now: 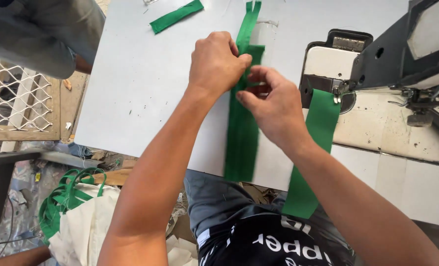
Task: Folding and sewing green fabric strips to create handles for bags using an industrial sewing machine
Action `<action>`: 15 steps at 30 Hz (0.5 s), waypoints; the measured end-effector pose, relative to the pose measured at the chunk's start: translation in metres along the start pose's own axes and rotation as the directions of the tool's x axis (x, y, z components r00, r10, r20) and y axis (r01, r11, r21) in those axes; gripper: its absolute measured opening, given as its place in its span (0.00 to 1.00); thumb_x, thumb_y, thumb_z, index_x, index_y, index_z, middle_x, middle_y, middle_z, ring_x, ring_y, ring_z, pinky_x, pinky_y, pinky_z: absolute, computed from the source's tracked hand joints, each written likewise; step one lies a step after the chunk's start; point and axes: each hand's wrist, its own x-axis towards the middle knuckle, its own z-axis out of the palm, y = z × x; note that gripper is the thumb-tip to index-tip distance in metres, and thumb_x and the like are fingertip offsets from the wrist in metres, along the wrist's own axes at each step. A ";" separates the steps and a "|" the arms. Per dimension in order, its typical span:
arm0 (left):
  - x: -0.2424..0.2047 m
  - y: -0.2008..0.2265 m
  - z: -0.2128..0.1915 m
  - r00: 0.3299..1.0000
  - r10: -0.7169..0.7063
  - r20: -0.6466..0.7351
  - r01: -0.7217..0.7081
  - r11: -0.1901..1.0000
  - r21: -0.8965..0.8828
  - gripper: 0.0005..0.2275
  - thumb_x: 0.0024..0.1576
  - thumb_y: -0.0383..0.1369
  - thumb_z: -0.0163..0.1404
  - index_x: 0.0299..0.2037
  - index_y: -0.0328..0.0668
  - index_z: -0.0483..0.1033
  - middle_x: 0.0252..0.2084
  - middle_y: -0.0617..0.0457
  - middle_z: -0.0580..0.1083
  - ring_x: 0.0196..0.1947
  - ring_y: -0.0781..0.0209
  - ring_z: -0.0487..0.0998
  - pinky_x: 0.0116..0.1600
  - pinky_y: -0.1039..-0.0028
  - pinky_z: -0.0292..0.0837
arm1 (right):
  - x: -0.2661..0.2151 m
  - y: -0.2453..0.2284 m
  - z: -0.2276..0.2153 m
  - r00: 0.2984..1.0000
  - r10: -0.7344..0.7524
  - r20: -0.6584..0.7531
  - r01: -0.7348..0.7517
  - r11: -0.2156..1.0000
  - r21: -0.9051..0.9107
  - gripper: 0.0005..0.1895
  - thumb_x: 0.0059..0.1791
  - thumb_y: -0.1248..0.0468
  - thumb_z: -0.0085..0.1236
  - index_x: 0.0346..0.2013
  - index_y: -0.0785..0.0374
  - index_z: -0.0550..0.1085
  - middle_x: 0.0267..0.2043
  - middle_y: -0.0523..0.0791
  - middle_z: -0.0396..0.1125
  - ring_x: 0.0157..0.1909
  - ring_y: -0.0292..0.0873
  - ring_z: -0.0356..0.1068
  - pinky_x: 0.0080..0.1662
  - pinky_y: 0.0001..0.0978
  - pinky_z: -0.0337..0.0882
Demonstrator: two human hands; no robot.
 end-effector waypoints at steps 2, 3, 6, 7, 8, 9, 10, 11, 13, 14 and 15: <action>-0.030 0.007 -0.020 0.999 -0.030 0.017 0.032 0.991 -0.134 0.07 0.49 0.40 0.57 0.26 0.50 0.75 0.29 0.57 0.78 0.31 0.58 0.78 0.38 0.68 0.75 | -0.005 -0.017 0.001 0.999 -0.031 0.042 0.026 0.994 0.105 0.22 0.45 0.64 0.66 0.53 0.61 0.75 0.45 0.40 0.75 0.40 0.30 0.73 0.44 0.21 0.76; -0.045 0.012 -0.025 0.998 -0.049 0.046 0.060 0.962 -0.266 0.10 0.52 0.41 0.59 0.25 0.50 0.74 0.27 0.62 0.77 0.29 0.67 0.77 0.36 0.75 0.74 | -0.010 -0.021 -0.002 0.996 -0.059 0.070 0.043 0.978 0.206 0.24 0.45 0.62 0.66 0.55 0.64 0.74 0.48 0.43 0.77 0.45 0.31 0.75 0.49 0.22 0.77; -0.065 -0.003 -0.019 0.975 0.211 -0.075 -0.224 0.926 -0.305 0.05 0.49 0.39 0.58 0.26 0.52 0.81 0.24 0.65 0.79 0.27 0.74 0.77 0.35 0.78 0.73 | -0.014 -0.012 -0.001 0.990 0.138 0.007 -0.128 0.895 0.428 0.15 0.43 0.58 0.70 0.39 0.58 0.75 0.29 0.35 0.68 0.31 0.27 0.65 0.31 0.21 0.65; -0.072 -0.008 -0.022 0.971 0.232 -0.052 -0.237 0.920 -0.312 0.05 0.49 0.39 0.58 0.26 0.52 0.81 0.24 0.65 0.79 0.27 0.74 0.77 0.35 0.78 0.73 | -0.019 -0.007 -0.003 0.988 0.153 -0.021 -0.130 0.894 0.428 0.15 0.43 0.58 0.70 0.39 0.58 0.75 0.29 0.35 0.68 0.31 0.27 0.65 0.31 0.21 0.65; -0.079 -0.012 -0.025 0.951 0.295 -0.095 -0.308 0.867 -0.392 0.05 0.52 0.37 0.61 0.30 0.49 0.79 0.27 0.63 0.78 0.29 0.74 0.76 0.36 0.80 0.72 | -0.024 -0.003 -0.006 0.990 0.131 0.056 -0.139 0.807 0.574 0.14 0.42 0.64 0.70 0.40 0.61 0.76 0.31 0.40 0.72 0.30 0.32 0.70 0.30 0.23 0.70; -0.083 -0.015 -0.028 0.924 0.354 -0.143 -0.378 0.798 -0.470 0.07 0.55 0.35 0.63 0.34 0.46 0.78 0.30 0.60 0.77 0.31 0.74 0.75 0.36 0.83 0.70 | -0.027 0.001 -0.011 0.988 0.091 0.121 -0.150 0.697 0.701 0.14 0.42 0.71 0.70 0.40 0.65 0.77 0.33 0.45 0.76 0.30 0.37 0.75 0.28 0.25 0.74; -0.082 -0.017 -0.034 0.918 0.377 -0.123 -0.388 0.786 -0.481 0.07 0.55 0.35 0.63 0.34 0.46 0.78 0.30 0.60 0.77 0.31 0.74 0.75 0.36 0.83 0.70 | -0.039 0.002 -0.018 0.991 0.104 0.089 -0.137 0.699 0.702 0.14 0.42 0.71 0.70 0.40 0.65 0.77 0.33 0.45 0.76 0.30 0.37 0.75 0.28 0.25 0.74; -0.081 -0.021 -0.041 0.933 0.345 0.104 -0.206 0.747 -0.632 0.19 0.50 0.44 0.60 0.46 0.46 0.74 0.39 0.59 0.72 0.40 0.73 0.71 0.46 0.82 0.67 | -0.050 0.001 -0.024 0.985 0.066 0.161 -0.165 0.650 0.742 0.15 0.41 0.72 0.70 0.39 0.65 0.75 0.36 0.46 0.75 0.34 0.40 0.76 0.34 0.31 0.79; -0.084 -0.010 -0.048 0.868 0.352 0.351 0.012 0.691 -0.722 0.33 0.44 0.52 0.57 0.58 0.45 0.70 0.48 0.59 0.67 0.50 0.71 0.68 0.56 0.82 0.64 | -0.070 0.002 -0.033 0.978 0.040 0.203 -0.185 0.604 0.775 0.17 0.40 0.74 0.71 0.38 0.64 0.72 0.39 0.47 0.75 0.38 0.42 0.77 0.39 0.36 0.83; -0.089 0.005 -0.048 0.840 0.219 0.496 0.144 0.793 -0.593 0.24 0.46 0.40 0.59 0.53 0.40 0.77 0.44 0.54 0.75 0.47 0.66 0.74 0.52 0.77 0.71 | -0.079 0.003 -0.037 0.978 0.028 0.206 -0.169 0.687 0.707 0.15 0.42 0.73 0.69 0.37 0.61 0.70 0.34 0.43 0.71 0.35 0.38 0.73 0.37 0.30 0.80; -0.094 0.020 -0.051 0.792 0.065 0.607 0.257 0.866 -0.429 0.17 0.48 0.27 0.61 0.48 0.36 0.85 0.40 0.49 0.82 0.43 0.61 0.80 0.49 0.72 0.78 | -0.085 0.003 -0.039 0.976 0.010 0.217 -0.149 0.759 0.634 0.14 0.45 0.73 0.67 0.35 0.59 0.68 0.30 0.40 0.67 0.32 0.33 0.70 0.35 0.25 0.76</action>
